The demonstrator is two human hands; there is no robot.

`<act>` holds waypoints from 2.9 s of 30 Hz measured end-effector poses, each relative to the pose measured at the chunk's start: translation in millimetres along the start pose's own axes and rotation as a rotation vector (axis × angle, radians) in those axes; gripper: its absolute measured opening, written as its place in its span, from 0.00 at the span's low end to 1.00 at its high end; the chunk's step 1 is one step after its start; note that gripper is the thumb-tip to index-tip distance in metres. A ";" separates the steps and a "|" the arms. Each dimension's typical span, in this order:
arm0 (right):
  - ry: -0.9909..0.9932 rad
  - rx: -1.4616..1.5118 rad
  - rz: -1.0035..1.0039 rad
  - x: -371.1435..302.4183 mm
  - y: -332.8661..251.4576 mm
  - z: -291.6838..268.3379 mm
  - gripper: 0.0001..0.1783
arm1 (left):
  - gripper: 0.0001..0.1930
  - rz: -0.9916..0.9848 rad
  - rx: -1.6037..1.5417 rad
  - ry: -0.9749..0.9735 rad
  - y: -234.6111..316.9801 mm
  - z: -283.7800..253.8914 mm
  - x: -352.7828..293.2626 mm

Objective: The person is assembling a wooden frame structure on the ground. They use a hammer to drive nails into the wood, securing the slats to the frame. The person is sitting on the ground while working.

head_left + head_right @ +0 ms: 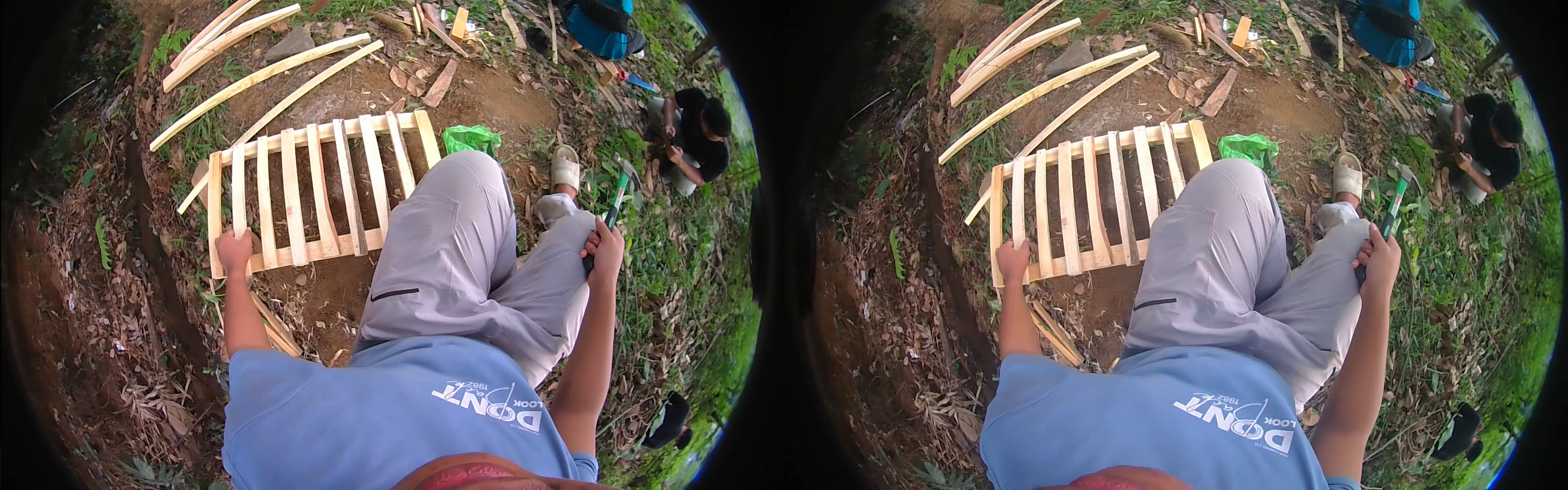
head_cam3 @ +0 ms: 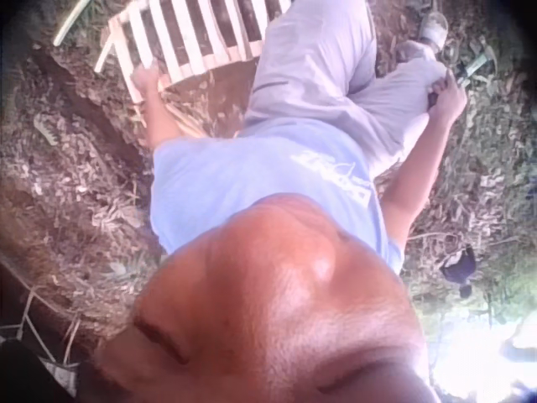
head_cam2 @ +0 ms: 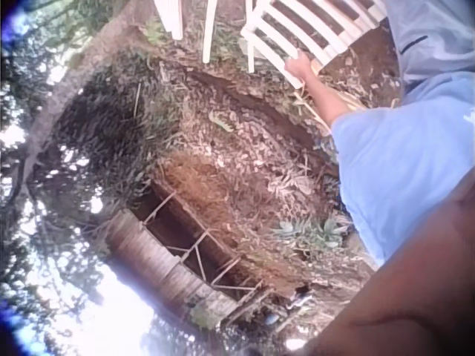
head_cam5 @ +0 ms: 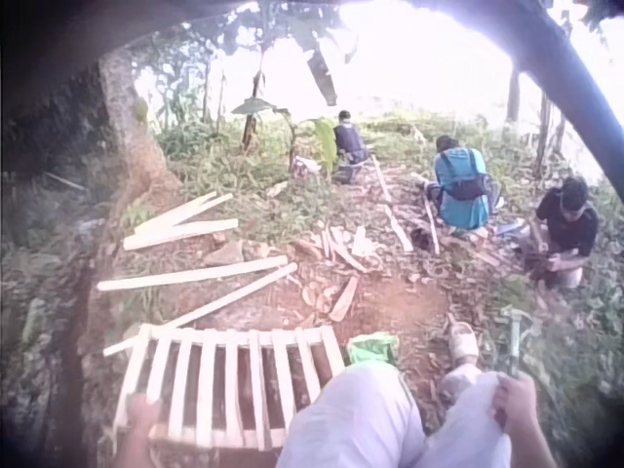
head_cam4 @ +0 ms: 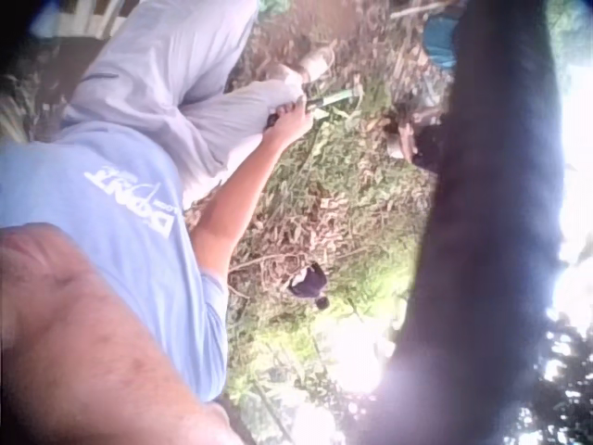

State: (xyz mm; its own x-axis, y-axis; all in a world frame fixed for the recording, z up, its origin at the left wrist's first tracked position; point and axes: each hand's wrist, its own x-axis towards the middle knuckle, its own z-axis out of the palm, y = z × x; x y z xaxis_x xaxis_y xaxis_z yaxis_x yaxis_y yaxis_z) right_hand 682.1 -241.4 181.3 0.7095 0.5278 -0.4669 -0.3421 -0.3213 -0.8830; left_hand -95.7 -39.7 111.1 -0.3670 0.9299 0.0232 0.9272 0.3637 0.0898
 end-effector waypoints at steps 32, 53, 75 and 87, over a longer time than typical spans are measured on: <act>0.025 -0.087 0.002 6.1 -3.9 21.2 0.19 | 0.27 0.534 -0.224 -0.003 178.6 152.2 -145.7; 0.094 -0.027 0.045 0.0 -8.0 23.1 0.16 | 0.14 0.959 -0.528 -0.781 502.9 120.7 -30.8; 0.109 -0.019 -0.017 0.7 -0.1 33.0 0.09 | 0.19 0.533 -1.173 -1.158 494.1 13.0 -121.6; -0.313 -0.038 -0.192 0.3 31.3 39.2 0.11 | 0.14 0.284 -1.451 -1.458 623.2 33.0 -306.8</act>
State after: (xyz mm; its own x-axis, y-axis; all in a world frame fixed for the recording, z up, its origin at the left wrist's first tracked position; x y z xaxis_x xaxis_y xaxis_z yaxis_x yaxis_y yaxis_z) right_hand 647.4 -220.6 151.6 0.5339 0.7944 -0.2897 -0.1935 -0.2188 -0.9564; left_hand 597.2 -96.5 127.1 0.7332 0.5579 -0.3887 -0.0503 0.6146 0.7872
